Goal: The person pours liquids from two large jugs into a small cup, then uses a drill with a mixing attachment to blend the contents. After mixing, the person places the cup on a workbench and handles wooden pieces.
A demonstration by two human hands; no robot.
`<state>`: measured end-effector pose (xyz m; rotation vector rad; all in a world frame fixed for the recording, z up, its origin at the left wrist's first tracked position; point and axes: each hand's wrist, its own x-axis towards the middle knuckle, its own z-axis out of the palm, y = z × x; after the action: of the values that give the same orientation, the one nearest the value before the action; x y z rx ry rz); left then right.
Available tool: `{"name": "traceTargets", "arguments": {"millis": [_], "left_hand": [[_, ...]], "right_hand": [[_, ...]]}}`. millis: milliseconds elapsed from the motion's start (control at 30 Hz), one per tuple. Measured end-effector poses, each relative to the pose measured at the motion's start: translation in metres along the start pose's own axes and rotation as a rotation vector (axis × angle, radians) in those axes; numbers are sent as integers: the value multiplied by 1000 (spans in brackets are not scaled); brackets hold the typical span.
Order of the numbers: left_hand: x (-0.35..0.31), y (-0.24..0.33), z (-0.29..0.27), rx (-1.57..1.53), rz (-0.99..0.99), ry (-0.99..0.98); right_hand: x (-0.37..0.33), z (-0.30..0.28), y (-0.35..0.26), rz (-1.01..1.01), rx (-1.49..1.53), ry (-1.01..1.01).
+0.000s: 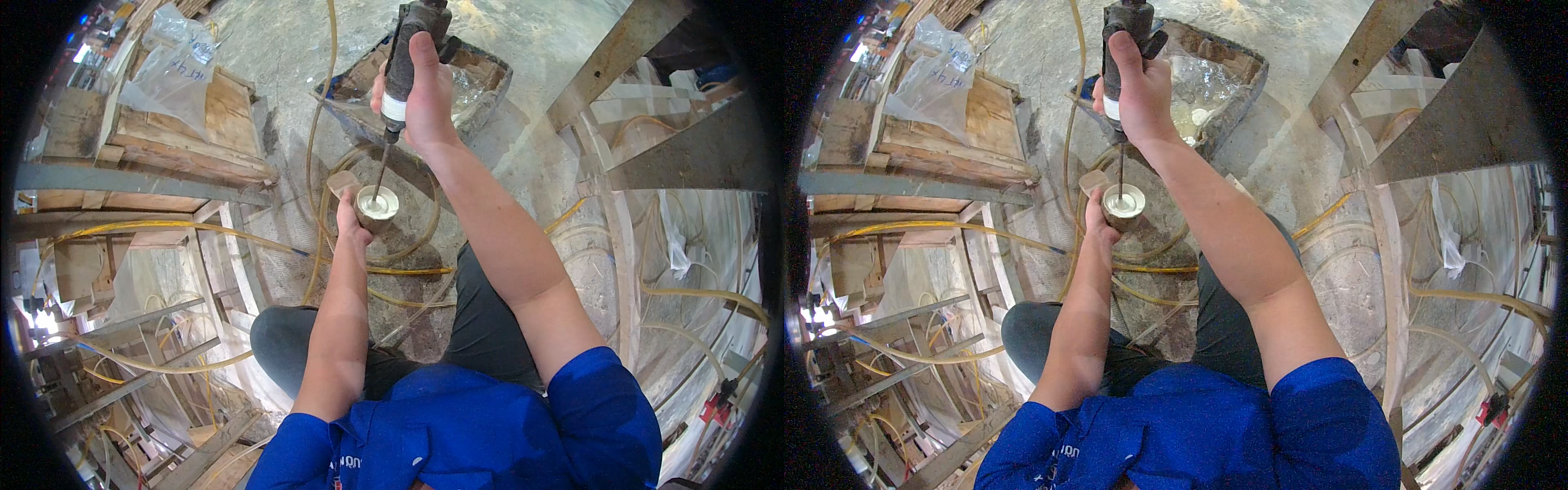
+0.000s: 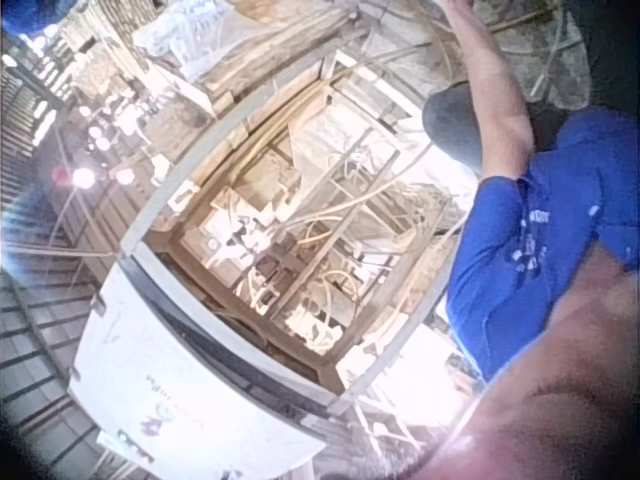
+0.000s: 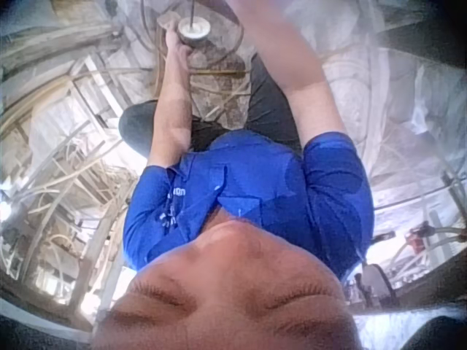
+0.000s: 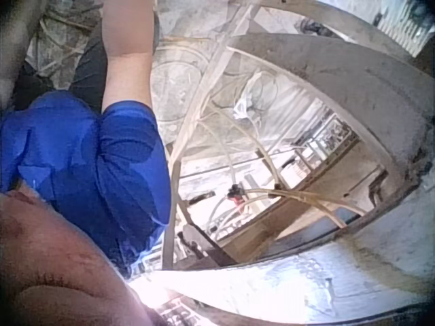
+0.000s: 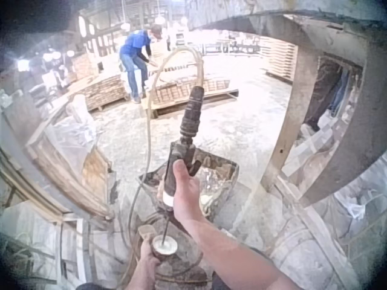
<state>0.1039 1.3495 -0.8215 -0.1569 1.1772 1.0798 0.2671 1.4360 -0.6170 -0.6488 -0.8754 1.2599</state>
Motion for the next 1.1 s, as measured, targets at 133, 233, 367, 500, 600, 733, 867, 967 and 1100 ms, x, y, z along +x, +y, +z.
{"name": "traceTargets", "arguments": {"millis": [133,233,367,500,600,733,867,967,1100], "left_hand": [[-5,1,11,45,31,51],[-6,3,8,26,28,26],[-10,4,10,21,36,35],[-19,3,19,32,91,93],[-29,3,33,68,81,118],[-24,6,26,64,88,121],[-5,15,-2,30,120,88],[-5,10,10,50,118,137],[-11,10,12,44,183,134]], "right_hand": [[5,-8,3,-24,23,28],[6,-7,2,-42,10,36],[5,-6,1,-41,2,56],[6,-9,3,-47,-11,60],[8,-15,4,-54,-19,70],[9,-14,3,-22,22,77],[7,-6,2,-20,5,56],[9,-15,3,-22,-10,62],[8,-14,2,-7,27,38]]}}
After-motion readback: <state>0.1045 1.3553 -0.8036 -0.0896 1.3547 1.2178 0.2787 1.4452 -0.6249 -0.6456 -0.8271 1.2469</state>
